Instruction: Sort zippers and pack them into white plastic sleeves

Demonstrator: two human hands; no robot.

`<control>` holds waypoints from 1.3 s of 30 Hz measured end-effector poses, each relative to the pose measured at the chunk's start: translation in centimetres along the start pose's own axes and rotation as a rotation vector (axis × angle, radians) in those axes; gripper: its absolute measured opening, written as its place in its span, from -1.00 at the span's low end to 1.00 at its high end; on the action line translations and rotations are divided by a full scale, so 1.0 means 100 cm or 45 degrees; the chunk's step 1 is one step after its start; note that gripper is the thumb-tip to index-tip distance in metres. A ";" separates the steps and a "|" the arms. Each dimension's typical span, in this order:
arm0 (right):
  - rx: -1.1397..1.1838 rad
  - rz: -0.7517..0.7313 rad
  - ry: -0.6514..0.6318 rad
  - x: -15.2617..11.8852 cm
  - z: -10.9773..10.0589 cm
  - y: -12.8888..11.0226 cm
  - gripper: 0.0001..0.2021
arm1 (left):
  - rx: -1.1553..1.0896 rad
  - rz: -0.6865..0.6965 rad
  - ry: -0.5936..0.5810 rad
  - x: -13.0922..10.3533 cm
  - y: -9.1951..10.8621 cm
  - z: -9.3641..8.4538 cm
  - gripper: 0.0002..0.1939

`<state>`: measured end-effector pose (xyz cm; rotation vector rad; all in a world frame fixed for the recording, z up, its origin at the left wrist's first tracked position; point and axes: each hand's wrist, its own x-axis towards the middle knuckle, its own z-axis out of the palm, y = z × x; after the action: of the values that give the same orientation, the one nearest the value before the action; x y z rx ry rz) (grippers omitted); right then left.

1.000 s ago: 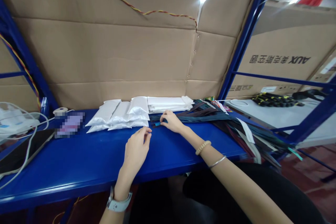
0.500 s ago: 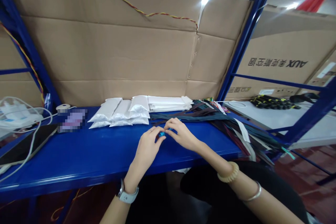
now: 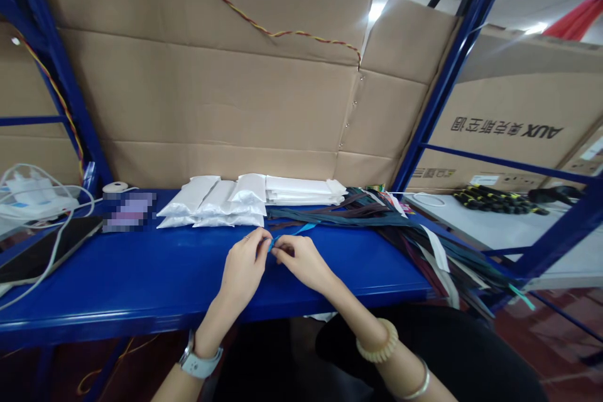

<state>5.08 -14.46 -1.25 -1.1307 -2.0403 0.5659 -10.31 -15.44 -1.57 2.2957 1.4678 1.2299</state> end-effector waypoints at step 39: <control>0.045 0.088 -0.063 -0.012 -0.065 0.033 -0.67 | 0.412 -0.005 0.164 0.005 -0.033 -0.050 -0.80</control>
<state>12.25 -13.62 0.27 -1.1810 -2.0316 0.6683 -16.00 -14.80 0.22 2.4466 1.8362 1.2381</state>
